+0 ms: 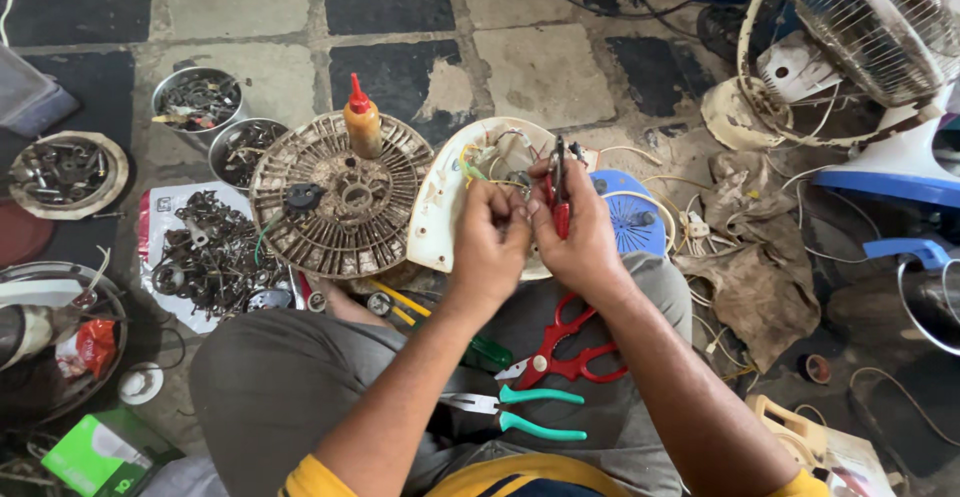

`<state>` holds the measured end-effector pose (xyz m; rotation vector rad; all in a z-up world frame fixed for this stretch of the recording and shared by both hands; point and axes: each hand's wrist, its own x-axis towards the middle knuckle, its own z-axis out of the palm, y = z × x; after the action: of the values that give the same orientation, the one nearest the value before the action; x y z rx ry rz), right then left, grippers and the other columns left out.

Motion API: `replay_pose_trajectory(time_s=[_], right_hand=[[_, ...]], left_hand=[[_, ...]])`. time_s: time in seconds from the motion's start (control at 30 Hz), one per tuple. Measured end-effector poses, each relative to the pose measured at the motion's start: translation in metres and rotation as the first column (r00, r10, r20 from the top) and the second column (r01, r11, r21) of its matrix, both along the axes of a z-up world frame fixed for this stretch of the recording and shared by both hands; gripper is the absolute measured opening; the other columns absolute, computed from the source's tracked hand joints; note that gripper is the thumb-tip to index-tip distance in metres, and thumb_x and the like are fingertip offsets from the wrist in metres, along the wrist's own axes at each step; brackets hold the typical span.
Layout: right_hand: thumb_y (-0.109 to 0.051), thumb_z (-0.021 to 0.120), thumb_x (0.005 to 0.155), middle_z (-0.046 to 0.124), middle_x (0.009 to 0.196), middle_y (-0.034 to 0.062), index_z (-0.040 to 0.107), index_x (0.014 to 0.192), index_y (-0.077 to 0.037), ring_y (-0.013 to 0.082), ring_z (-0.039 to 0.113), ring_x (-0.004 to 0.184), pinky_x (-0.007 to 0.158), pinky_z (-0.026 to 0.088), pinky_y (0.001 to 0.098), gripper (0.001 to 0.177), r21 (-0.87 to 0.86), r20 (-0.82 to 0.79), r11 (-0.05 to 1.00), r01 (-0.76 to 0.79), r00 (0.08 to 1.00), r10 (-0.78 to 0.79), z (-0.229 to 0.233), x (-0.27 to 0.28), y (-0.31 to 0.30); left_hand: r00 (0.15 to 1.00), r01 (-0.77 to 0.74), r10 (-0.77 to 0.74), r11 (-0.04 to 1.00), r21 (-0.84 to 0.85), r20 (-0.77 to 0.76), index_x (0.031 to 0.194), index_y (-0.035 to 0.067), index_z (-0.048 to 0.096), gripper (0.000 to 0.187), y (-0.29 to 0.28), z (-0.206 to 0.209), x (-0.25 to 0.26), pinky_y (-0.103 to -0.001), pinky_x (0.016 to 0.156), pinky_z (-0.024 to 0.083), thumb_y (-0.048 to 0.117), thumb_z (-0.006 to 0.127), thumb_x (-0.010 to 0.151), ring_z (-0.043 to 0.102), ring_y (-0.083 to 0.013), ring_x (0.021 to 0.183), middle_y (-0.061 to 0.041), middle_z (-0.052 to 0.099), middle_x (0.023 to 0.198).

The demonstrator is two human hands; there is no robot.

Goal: The person repairs a disassembled appliance by twisting wires together and using a pair of red-handled pliers to cut or crimp them.

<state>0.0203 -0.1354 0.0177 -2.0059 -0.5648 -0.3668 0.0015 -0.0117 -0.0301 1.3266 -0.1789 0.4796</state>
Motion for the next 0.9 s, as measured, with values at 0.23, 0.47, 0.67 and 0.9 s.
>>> replay_pose_trajectory(time_s=[0.23,0.47,0.67,0.9], right_hand=[[0.004,0.063,0.096,0.063,0.095,0.0038,0.053,0.127,-0.004,0.0125,0.060,0.079,0.069,0.050,0.0274,0.033,0.521,-0.371,0.849,0.091,0.920,0.130,-0.021,0.011,0.000],[0.005,0.061,0.094,0.064,0.092,0.0096,0.053,0.128,-0.004,0.0188,0.061,0.074,0.068,0.052,0.0321,0.037,0.815,-0.511,0.516,0.262,0.745,0.429,-0.036,0.016,-0.008],[0.003,0.060,0.095,0.064,0.092,0.0114,0.056,0.126,-0.004,0.0208,0.062,0.076,0.070,0.054,0.0355,0.032,0.834,-0.541,0.428,0.348,0.663,0.517,-0.037,0.020,-0.012],[0.000,0.061,0.097,0.063,0.091,0.0112,0.055,0.126,-0.003,0.0211,0.062,0.077,0.068,0.054,0.0371,0.030,0.793,-0.575,0.523,0.314,0.670,0.469,-0.026,0.018,-0.015]], left_hand=[[0.998,-0.014,-0.004,0.968,-0.250,-0.068,0.094,0.008,0.039,0.025,-0.022,-0.014,0.010,-0.024,0.062,0.045,-0.009,0.057,0.095,0.049,-0.0087,0.073,-0.002,0.053,0.088],[0.939,0.135,-0.318,0.696,-0.705,-0.134,0.092,0.013,0.040,0.028,-0.014,-0.023,0.014,-0.027,0.070,0.053,-0.010,0.056,0.095,0.065,-0.0161,0.077,-0.008,0.065,0.089],[0.871,0.161,-0.463,0.586,-0.794,-0.165,0.092,0.015,0.041,0.024,-0.001,-0.018,0.008,-0.027,0.070,0.053,-0.005,0.055,0.095,0.068,-0.0174,0.079,-0.011,0.070,0.097],[0.903,0.241,-0.368,0.861,-0.448,-0.222,0.119,0.009,0.053,0.025,0.006,-0.021,0.011,-0.024,0.072,0.055,-0.004,0.054,0.098,0.065,-0.0101,0.081,-0.001,0.067,0.108]])
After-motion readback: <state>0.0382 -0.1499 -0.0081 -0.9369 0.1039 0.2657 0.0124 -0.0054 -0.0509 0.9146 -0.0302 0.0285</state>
